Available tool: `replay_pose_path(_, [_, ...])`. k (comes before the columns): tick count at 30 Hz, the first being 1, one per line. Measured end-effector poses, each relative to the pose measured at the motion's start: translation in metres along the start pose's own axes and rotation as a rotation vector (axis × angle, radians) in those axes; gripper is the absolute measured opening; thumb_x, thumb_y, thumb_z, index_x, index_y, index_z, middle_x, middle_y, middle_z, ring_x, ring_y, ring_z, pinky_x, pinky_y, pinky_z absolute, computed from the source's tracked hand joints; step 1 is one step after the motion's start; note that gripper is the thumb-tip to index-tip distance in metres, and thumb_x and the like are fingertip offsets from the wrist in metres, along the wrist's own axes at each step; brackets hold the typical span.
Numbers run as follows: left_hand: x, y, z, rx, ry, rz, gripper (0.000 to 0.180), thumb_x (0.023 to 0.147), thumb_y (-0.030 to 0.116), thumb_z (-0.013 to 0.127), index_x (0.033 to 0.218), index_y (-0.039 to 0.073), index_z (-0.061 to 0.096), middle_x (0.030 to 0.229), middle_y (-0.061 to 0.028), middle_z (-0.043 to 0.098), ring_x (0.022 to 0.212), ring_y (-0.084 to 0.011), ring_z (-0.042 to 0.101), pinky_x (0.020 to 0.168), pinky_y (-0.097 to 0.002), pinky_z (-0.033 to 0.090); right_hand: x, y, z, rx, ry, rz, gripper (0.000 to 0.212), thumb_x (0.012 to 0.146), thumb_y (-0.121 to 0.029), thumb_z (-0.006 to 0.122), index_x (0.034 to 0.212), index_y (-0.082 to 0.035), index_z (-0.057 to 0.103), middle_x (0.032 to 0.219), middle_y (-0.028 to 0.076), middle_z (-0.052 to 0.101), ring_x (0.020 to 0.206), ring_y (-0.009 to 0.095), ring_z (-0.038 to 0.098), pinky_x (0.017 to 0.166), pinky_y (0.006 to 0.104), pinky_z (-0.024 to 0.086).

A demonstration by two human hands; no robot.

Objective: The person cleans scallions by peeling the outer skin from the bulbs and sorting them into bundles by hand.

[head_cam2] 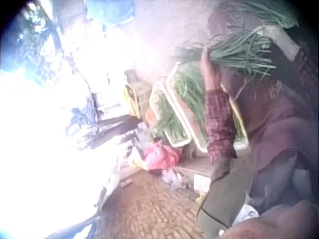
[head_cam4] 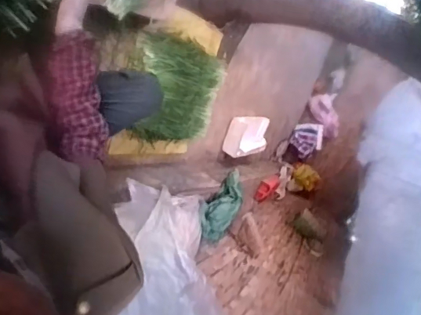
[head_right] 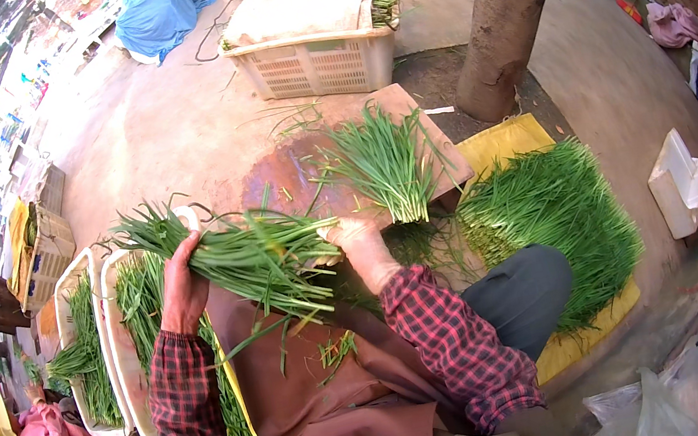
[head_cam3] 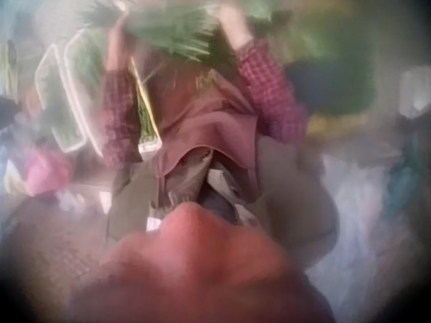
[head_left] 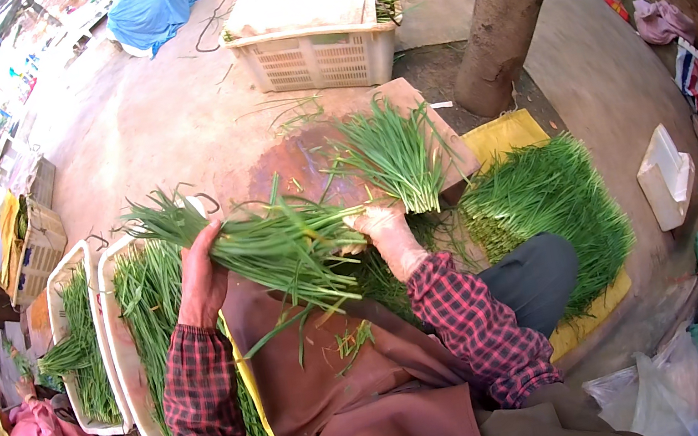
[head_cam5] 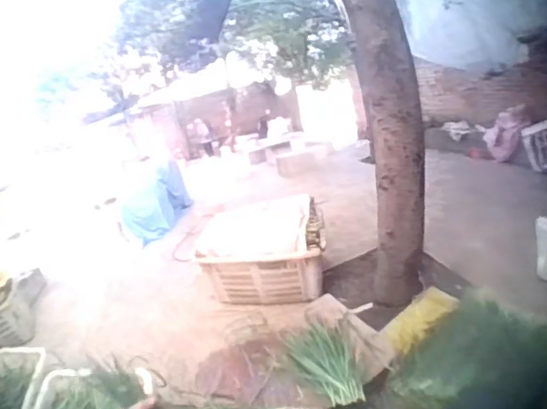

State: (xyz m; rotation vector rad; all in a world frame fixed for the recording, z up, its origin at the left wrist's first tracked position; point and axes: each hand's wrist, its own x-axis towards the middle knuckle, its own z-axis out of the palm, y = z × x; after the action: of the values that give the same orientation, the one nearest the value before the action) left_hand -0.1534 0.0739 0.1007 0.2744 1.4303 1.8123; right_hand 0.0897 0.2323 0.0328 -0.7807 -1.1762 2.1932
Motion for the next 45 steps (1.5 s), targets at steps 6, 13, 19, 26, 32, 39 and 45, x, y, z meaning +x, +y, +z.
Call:
replay_pose_path(6, [-0.001, 0.000, -0.006, 0.010, 0.075, 0.007, 0.023, 0.099, 0.021, 0.057, 0.101, 0.000, 0.066, 0.087, -0.0074, 0.070, 0.076, -0.0191, 0.069, 0.071, -0.0324, 0.058, -0.026, -0.008, 0.017, -0.201, 0.030, -0.159, 0.016, 0.096, -0.010, 0.065, 0.105, 0.002, 0.072, 0.092, 0.000, 0.070, 0.084, 0.006, 0.060, 0.078, 0.0238, 0.050])
replay_pose_path(13, [-0.005, 0.010, -0.018, 0.002, 0.076, -0.048, 0.035, 0.100, 0.024, 0.053, 0.104, -0.009, 0.065, 0.090, -0.0155, 0.071, 0.074, -0.0237, 0.070, 0.069, -0.0360, 0.060, -0.043, -0.012, 0.020, -0.302, -0.032, -0.145, 0.016, 0.095, -0.008, 0.066, 0.106, 0.001, 0.072, 0.089, 0.003, 0.070, 0.076, 0.007, 0.062, 0.071, 0.0230, 0.051])
replay_pose_path(19, [-0.010, 0.015, -0.022, -0.011, 0.109, -0.046, 0.036, 0.100, 0.021, 0.052, 0.105, -0.013, 0.063, 0.089, -0.0182, 0.071, 0.074, -0.0259, 0.071, 0.068, -0.0368, 0.061, -0.061, -0.024, 0.006, -0.788, 0.093, -0.743, 0.016, 0.094, -0.008, 0.066, 0.108, -0.003, 0.071, 0.099, 0.009, 0.072, 0.082, 0.021, 0.069, 0.072, 0.0312, 0.055])
replay_pose_path(26, [-0.009, 0.007, -0.017, 0.009, 0.070, -0.046, 0.034, 0.100, 0.020, 0.052, 0.104, -0.012, 0.061, 0.089, -0.0197, 0.071, 0.071, -0.0265, 0.071, 0.066, -0.0363, 0.061, -0.039, -0.046, 0.045, -1.427, -0.309, -1.228, 0.059, 0.079, -0.012, 0.069, 0.136, -0.007, 0.053, 0.140, 0.020, 0.053, 0.125, 0.036, 0.055, 0.099, 0.0435, 0.047])
replay_pose_path(32, [-0.004, -0.007, -0.026, -0.011, 0.130, -0.042, 0.035, 0.101, 0.026, 0.054, 0.102, -0.007, 0.065, 0.090, -0.0151, 0.072, 0.075, -0.0242, 0.071, 0.070, -0.0366, 0.061, -0.043, -0.017, 0.038, -1.257, 0.093, -1.318, 0.024, 0.088, -0.009, 0.067, 0.110, -0.001, 0.067, 0.109, 0.013, 0.068, 0.090, 0.027, 0.065, 0.074, 0.0376, 0.054])
replay_pose_path(39, [0.004, 0.008, -0.071, -0.183, 0.128, -0.072, 0.037, 0.100, 0.025, 0.055, 0.110, -0.010, 0.061, 0.100, -0.0205, 0.070, 0.088, -0.0304, 0.070, 0.083, -0.0416, 0.059, -0.060, 0.032, -0.067, -1.494, 0.209, -0.485, 0.024, 0.095, -0.018, 0.061, 0.113, -0.005, 0.070, 0.099, 0.016, 0.071, 0.089, 0.033, 0.069, 0.077, 0.0407, 0.056])
replay_pose_path(45, [-0.008, 0.014, -0.061, -0.129, 0.112, -0.005, 0.040, 0.100, 0.028, 0.055, 0.104, -0.011, 0.063, 0.096, -0.0211, 0.070, 0.083, -0.0306, 0.070, 0.079, -0.0419, 0.060, -0.069, -0.020, 0.018, -0.664, 0.037, -0.430, 0.022, 0.093, -0.020, 0.071, 0.099, 0.001, 0.073, 0.092, 0.012, 0.074, 0.083, 0.022, 0.071, 0.077, 0.0309, 0.055])
